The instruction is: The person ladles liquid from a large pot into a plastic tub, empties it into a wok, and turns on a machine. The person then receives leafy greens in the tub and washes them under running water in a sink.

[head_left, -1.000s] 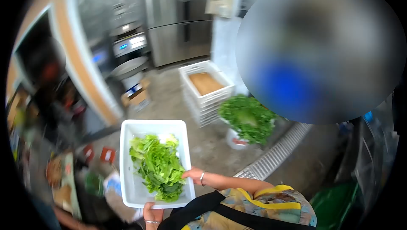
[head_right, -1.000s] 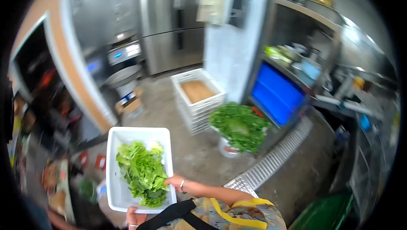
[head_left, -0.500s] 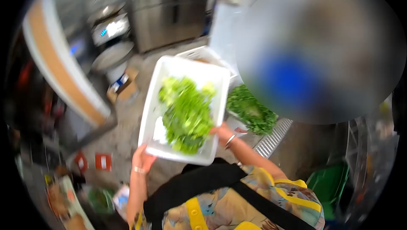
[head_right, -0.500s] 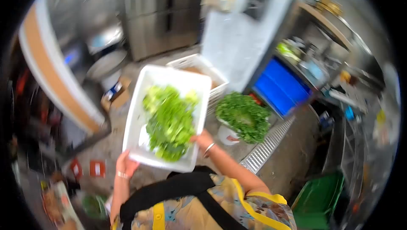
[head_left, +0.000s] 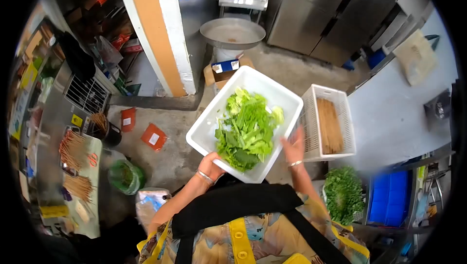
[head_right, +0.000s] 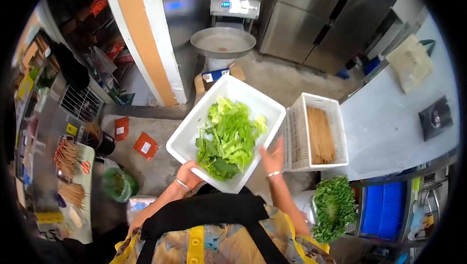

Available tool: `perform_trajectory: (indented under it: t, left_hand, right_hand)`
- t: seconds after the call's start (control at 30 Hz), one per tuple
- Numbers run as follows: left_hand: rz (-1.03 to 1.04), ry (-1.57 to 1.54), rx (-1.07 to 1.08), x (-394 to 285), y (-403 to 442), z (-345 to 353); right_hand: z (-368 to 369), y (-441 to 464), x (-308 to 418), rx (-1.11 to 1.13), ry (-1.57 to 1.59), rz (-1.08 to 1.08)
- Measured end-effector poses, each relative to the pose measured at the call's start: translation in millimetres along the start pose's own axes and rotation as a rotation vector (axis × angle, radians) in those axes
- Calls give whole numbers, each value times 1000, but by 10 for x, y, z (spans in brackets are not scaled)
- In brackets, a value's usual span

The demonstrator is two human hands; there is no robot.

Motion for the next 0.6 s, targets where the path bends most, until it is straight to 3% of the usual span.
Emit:
perform_trajectory:
  t: [0.03, 0.1, 0.17, 0.3, 0.4, 0.47, 0.6]
  left_hand:
    - [-10, 1, -16, -67, -72, 39]
    - [23, 44, -47, -87, -63, -26]
    - [64, 79, -37, 35, 13, -224]
    - [153, 66, 26, 128, 114, -325]
    - [122, 87, 52, 106, 256, -466]
    - [72, 140, 127, 153, 358, -692]
    - [-62, 155, 252, 44, 460, -777]
  right_hand:
    - [-72, 49, 319, -215, -515, -239]
    - [-4, 157, 741, 39, -624, -414]
    - [187, 189, 675, 275, -687, -543]
    - [891, 107, 267, 438, -713, -414]
    - [1243, -336, 131, 711, -890, -503]
    - [1280, -599, -52, 622, -941, -669]
    - [1093, -532, -103, 591, -971, -510]
Point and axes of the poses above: each hand's wrist, its own y-axis towards the middle knuckle, its own z-axis out of the palm, x = y × z, the point moved 1 cm from there along y, towards the middle knuckle, and after that the axes turned 4 degrees about y, right-handed, at the moved point
